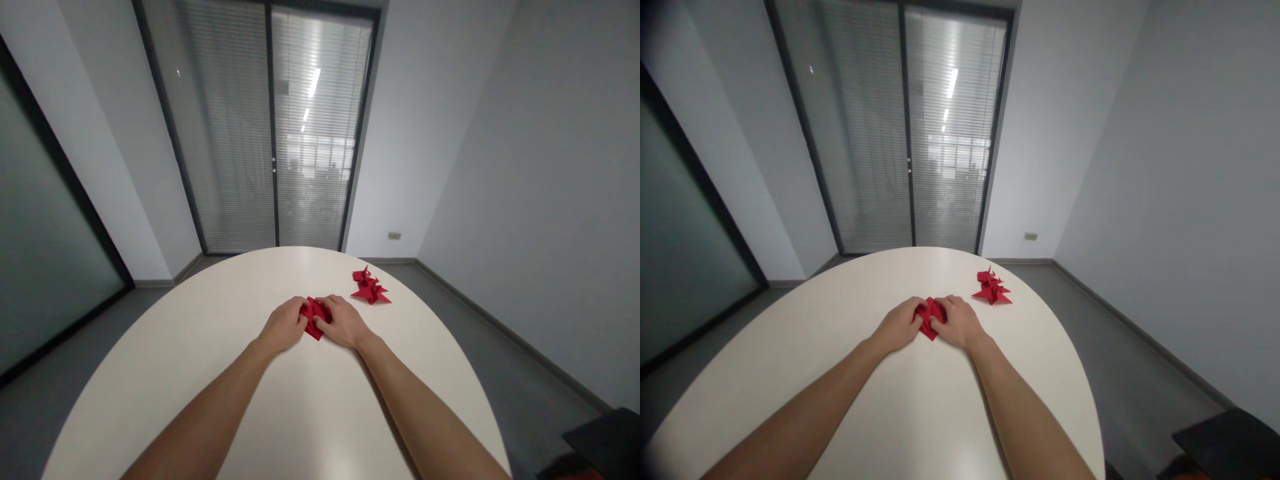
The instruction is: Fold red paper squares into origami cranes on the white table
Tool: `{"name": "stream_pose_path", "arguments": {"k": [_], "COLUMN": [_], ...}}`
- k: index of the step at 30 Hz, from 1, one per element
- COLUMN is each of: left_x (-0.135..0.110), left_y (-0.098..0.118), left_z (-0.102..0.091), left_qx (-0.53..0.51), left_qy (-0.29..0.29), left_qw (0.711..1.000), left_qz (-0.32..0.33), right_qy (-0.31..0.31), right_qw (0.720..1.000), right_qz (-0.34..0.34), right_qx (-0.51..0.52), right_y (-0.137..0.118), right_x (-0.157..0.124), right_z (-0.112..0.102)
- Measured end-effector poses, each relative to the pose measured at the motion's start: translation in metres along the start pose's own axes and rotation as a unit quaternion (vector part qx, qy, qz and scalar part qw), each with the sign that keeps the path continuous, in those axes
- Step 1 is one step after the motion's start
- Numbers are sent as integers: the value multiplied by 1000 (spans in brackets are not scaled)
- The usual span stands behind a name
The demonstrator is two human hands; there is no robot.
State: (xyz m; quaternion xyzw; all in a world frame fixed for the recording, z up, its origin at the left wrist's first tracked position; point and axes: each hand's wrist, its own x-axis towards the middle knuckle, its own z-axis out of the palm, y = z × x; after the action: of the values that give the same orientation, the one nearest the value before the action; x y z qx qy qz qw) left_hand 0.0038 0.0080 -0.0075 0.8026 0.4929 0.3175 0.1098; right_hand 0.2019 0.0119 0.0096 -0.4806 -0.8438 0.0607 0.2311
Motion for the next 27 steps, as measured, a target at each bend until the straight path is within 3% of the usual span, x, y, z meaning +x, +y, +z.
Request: {"name": "stream_pose_path", "arguments": {"k": [27], "left_x": [1], "left_y": [3], "left_z": [-4], "left_qx": [31], "left_qy": [4], "left_qw": [998], "left_qz": [-57], "right_qy": [-3], "right_qw": [998], "right_qz": [32], "right_qx": [52], "right_y": [2], "right_x": [1], "right_z": [-1]}}
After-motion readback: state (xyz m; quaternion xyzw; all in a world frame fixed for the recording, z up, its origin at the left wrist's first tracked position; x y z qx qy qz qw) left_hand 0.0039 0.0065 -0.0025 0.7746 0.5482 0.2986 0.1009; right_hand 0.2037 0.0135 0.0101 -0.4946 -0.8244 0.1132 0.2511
